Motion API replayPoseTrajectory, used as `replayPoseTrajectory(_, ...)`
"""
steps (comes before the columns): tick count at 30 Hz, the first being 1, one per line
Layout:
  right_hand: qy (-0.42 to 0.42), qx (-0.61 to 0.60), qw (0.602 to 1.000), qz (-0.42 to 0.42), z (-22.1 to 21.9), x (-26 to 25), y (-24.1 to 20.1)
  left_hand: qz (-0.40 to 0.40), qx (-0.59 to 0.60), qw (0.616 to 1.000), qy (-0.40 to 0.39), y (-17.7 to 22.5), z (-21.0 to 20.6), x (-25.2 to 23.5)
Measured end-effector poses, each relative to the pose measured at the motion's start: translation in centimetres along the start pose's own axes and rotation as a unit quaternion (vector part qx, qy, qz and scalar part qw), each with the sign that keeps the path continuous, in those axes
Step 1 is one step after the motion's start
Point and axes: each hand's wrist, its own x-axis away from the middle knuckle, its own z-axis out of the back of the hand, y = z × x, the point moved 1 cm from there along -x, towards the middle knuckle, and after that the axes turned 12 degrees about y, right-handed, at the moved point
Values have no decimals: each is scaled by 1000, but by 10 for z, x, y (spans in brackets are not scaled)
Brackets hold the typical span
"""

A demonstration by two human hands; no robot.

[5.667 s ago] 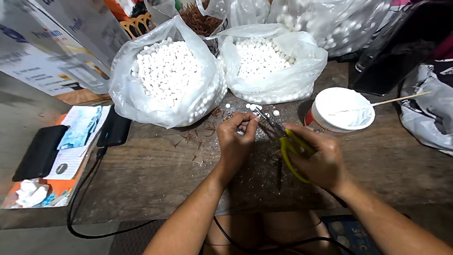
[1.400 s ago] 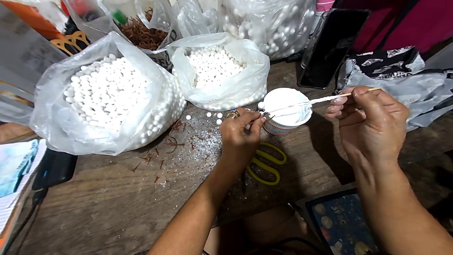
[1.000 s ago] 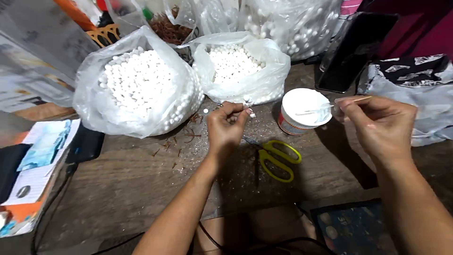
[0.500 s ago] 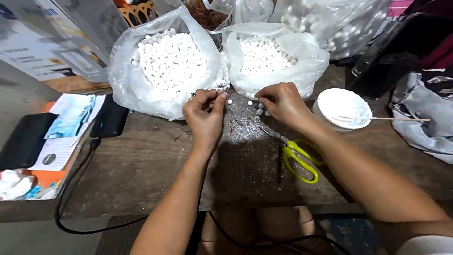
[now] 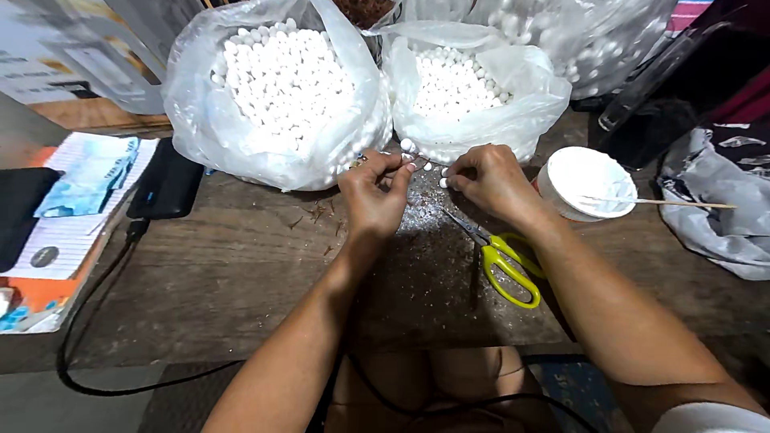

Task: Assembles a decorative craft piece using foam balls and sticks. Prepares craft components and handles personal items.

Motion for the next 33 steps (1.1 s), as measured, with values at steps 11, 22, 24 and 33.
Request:
replayPoseTrajectory(11,80,-251,964,-48,-1,5,0,-7,-7,1000,6,-2,2,-1)
replayPoseTrajectory(22,27,-598,773,-209,3,7,-4,-22,-18,999,-27,-2,5,4)
replayPoseTrajectory(24,29,-599,774,-205,2,7,-4,-23,-24,999,-27,-1,5,4)
replayPoseTrajectory(33,12,-608,767,-204,1,7,-2,-31,-20,999,-28,-2,5,5)
